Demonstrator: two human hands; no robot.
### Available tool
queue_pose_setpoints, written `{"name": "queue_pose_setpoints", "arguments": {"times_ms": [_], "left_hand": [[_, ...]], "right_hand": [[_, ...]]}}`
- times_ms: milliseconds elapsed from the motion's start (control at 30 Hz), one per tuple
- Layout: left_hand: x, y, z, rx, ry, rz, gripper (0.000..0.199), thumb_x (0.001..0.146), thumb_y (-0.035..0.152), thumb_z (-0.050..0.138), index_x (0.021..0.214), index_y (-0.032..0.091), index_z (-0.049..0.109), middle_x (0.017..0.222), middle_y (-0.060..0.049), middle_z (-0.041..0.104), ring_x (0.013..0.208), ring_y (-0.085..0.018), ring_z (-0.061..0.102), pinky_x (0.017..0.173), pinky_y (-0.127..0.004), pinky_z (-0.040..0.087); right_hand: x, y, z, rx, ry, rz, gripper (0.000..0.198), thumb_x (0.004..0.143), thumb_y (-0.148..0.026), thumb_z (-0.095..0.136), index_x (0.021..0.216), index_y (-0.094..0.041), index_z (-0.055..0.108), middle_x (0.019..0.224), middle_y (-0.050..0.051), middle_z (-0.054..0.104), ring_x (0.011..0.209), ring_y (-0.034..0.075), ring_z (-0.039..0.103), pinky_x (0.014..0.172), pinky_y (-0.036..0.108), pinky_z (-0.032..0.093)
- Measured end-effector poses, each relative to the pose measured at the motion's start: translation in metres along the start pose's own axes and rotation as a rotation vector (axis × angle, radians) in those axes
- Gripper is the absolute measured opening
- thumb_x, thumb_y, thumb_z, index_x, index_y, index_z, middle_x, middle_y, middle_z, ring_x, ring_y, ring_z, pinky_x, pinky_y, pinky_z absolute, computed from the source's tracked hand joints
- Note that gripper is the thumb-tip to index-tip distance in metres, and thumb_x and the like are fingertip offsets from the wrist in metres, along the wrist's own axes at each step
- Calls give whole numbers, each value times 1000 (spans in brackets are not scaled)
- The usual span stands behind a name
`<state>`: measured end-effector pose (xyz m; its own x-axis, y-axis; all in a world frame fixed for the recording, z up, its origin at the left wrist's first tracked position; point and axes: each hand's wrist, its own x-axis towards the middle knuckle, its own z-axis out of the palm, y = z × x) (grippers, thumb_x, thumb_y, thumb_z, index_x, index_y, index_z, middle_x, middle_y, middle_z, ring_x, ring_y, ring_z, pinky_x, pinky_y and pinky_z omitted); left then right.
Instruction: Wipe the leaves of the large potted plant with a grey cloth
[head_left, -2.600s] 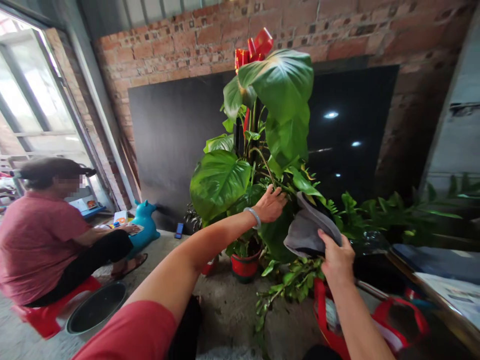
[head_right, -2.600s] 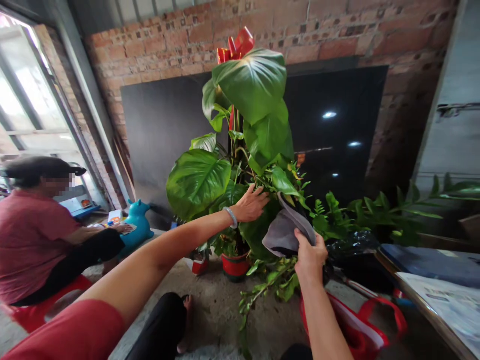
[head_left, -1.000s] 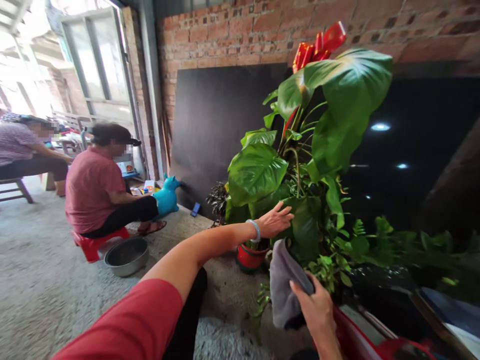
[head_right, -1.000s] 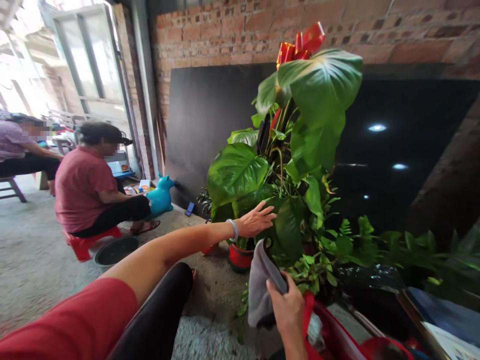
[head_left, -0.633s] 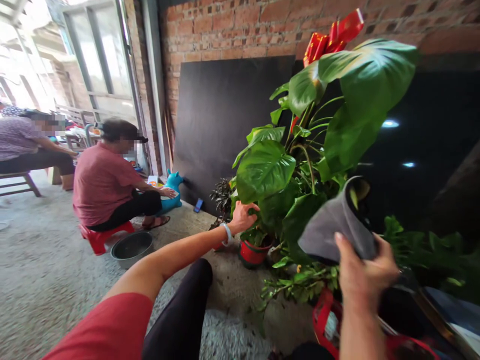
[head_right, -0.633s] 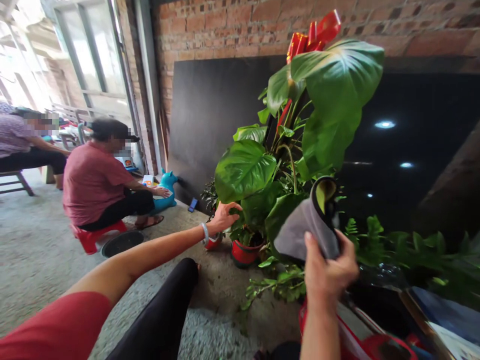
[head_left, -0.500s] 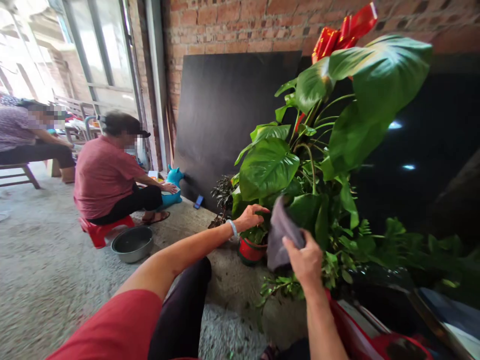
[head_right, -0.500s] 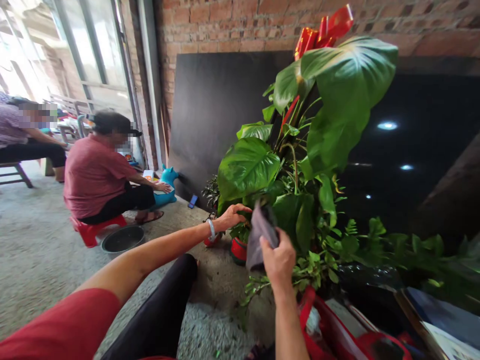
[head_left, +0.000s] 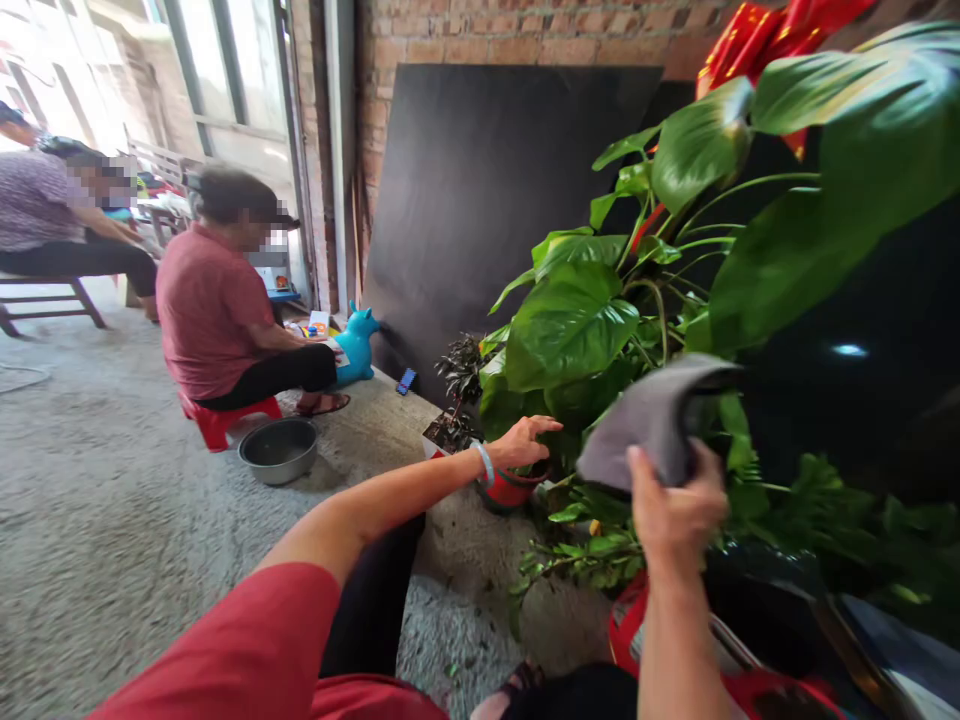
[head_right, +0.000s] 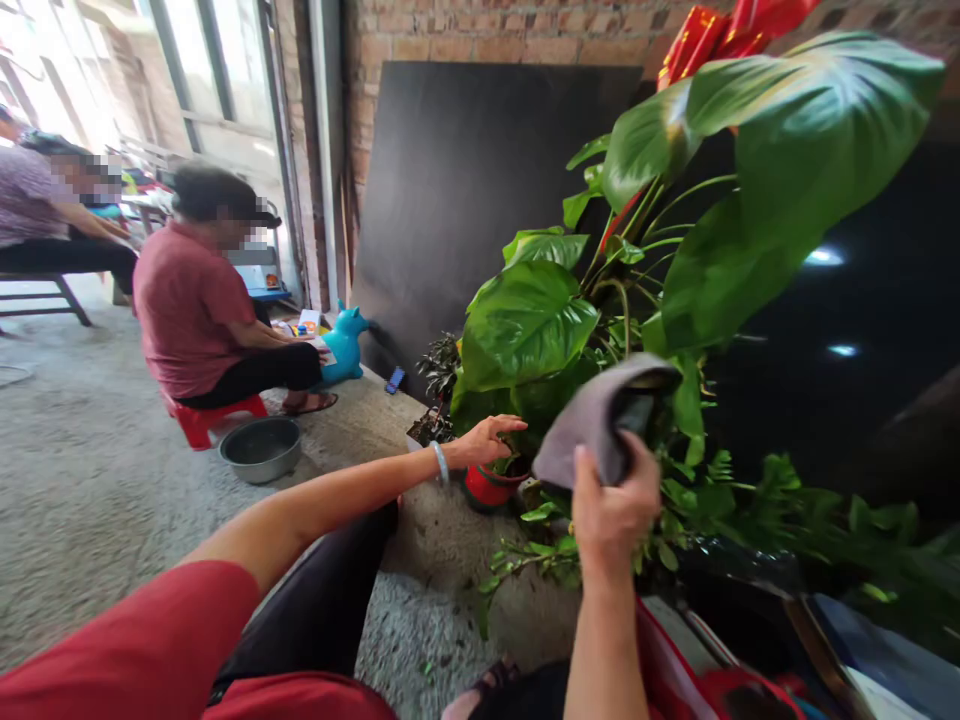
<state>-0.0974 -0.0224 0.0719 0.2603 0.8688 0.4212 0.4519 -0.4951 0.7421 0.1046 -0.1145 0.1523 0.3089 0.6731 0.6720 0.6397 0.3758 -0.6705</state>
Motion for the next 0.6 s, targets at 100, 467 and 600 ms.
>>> {"name": "queue_pose_setpoints", "arguments": {"times_ms": [100, 467, 600], "left_hand": [[-6, -5, 2, -2, 7, 40, 43, 67, 2, 64, 108, 12, 74, 116, -11, 74, 111, -27, 67, 96, -34, 54], [-56, -74, -47, -394, 810, -587, 52, 66, 8, 62, 117, 18, 66, 104, -5, 67, 90, -15, 60, 80, -27, 51], [-48, -62, -29, -782, 576, -766, 33, 70, 9, 69, 102, 13, 69, 78, -4, 66, 69, -12, 56, 65, -23, 44]], "right_hand": [[-56, 16, 24, 39, -317, 164, 58, 63, -55, 64, 106, -17, 70, 106, 17, 74, 101, 36, 67, 95, 48, 50], [-73, 31, -43, 103, 65, 503, 77, 62, -59, 80, 127, -21, 65, 110, 11, 74, 95, 34, 70, 83, 45, 56], [-54, -2, 24, 114, -36, 162, 70, 63, -51, 75, 120, -13, 67, 122, 19, 68, 114, 36, 62, 101, 50, 46]]}}
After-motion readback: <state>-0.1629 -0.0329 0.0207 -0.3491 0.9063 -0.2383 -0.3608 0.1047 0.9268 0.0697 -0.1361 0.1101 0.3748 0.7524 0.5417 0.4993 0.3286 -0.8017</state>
